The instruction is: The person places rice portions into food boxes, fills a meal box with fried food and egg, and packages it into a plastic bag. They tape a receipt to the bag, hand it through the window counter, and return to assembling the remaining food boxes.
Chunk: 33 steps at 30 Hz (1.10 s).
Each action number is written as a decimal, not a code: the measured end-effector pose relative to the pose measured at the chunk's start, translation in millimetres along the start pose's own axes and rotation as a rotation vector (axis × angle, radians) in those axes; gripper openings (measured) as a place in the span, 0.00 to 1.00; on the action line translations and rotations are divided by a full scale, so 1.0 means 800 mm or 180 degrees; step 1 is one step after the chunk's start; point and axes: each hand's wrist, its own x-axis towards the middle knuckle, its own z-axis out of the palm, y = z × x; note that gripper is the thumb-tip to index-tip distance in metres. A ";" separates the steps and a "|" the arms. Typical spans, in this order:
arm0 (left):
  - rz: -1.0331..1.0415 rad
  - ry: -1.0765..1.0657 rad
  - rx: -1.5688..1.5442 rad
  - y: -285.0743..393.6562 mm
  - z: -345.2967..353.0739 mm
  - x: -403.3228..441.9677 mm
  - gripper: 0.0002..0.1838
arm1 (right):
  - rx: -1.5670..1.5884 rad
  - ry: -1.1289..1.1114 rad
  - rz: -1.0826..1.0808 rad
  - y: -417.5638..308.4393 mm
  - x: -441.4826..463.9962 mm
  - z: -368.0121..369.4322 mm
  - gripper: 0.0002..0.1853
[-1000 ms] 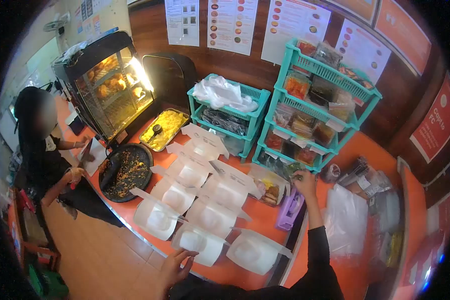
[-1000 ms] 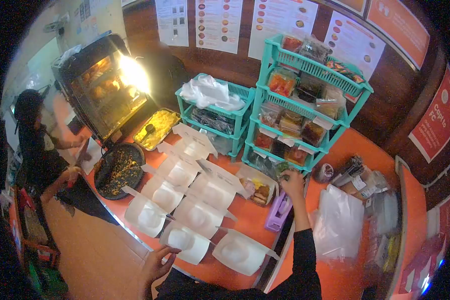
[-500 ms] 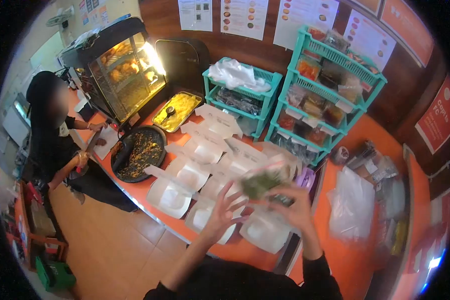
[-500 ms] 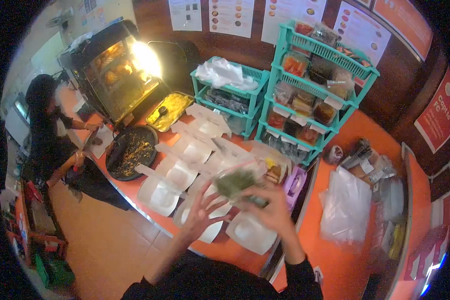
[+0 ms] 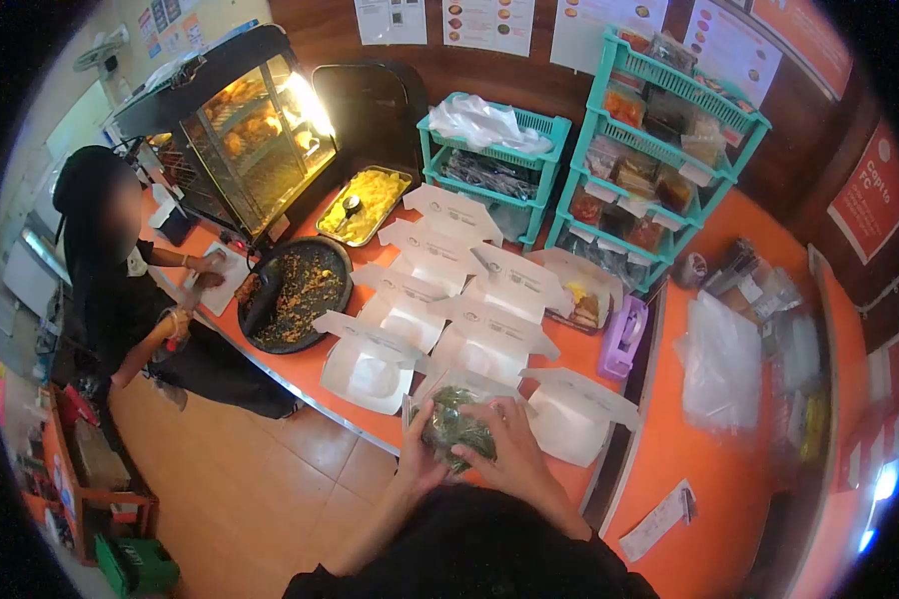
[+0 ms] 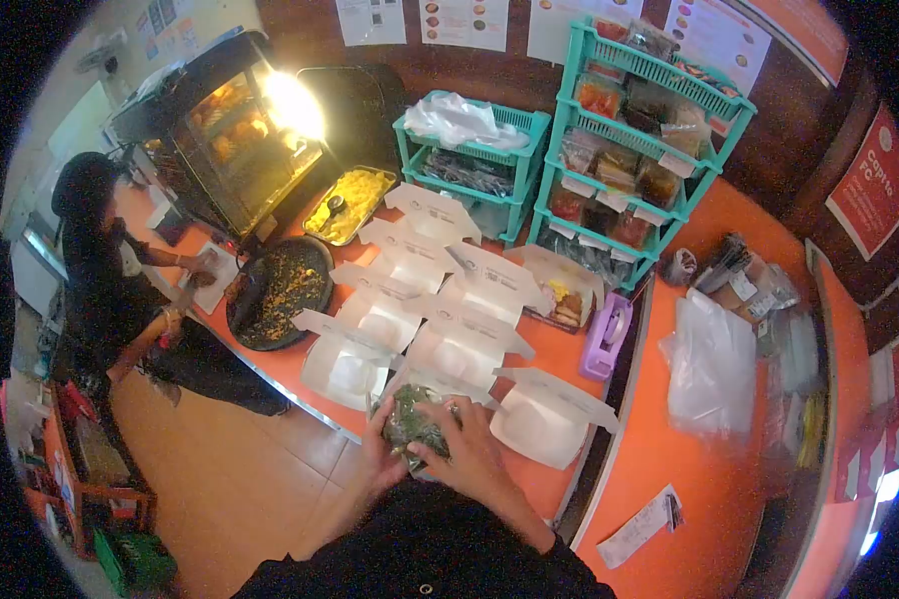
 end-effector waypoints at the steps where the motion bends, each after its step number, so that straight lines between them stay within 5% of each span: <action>1: -0.0033 0.0026 0.0001 -0.002 -0.007 -0.004 0.22 | 0.0277 0.0234 0.0087 0.006 -0.002 0.010 0.27; 5: -0.0031 0.0142 0.0462 -0.014 -0.011 -0.017 0.18 | 0.0400 0.0495 0.0435 0.021 -0.016 0.034 0.26; 7: -0.0847 0.0308 0.0582 -0.016 -0.029 -0.014 0.16 | 0.0282 0.0383 0.0373 0.023 -0.023 0.038 0.26; 13: -0.0802 0.0568 0.1207 -0.009 -0.032 -0.013 0.15 | 0.0865 0.0484 0.1048 0.046 -0.080 0.020 0.15; 15: -0.0770 0.0470 0.1251 0.002 -0.046 -0.003 0.14 | 0.1234 0.1135 0.1112 0.091 -0.106 0.015 0.12; 17: -0.0531 0.0424 0.1276 0.005 -0.027 -0.004 0.15 | 0.1939 0.1697 0.2236 0.084 -0.100 -0.019 0.14; 18: -0.0558 0.0454 0.1329 0.007 -0.031 -0.004 0.15 | 0.1932 0.1727 0.2242 0.097 -0.094 -0.027 0.14; 20: -0.0613 0.0466 0.1400 0.009 -0.044 -0.002 0.15 | -0.0215 0.2624 0.1588 0.148 -0.087 -0.022 0.15; 23: -0.0668 0.0471 0.1588 0.007 -0.062 0.003 0.15 | -0.0749 0.2206 0.1013 0.248 -0.091 0.021 0.15; 27: -0.0739 0.0415 0.1590 0.019 -0.063 0.003 0.15 | -0.1495 0.1195 0.1235 0.270 -0.111 0.039 0.18; 33: -0.0874 0.0450 0.1686 0.021 -0.050 -0.005 0.15 | -0.1515 0.1054 0.2839 0.214 -0.094 0.057 0.41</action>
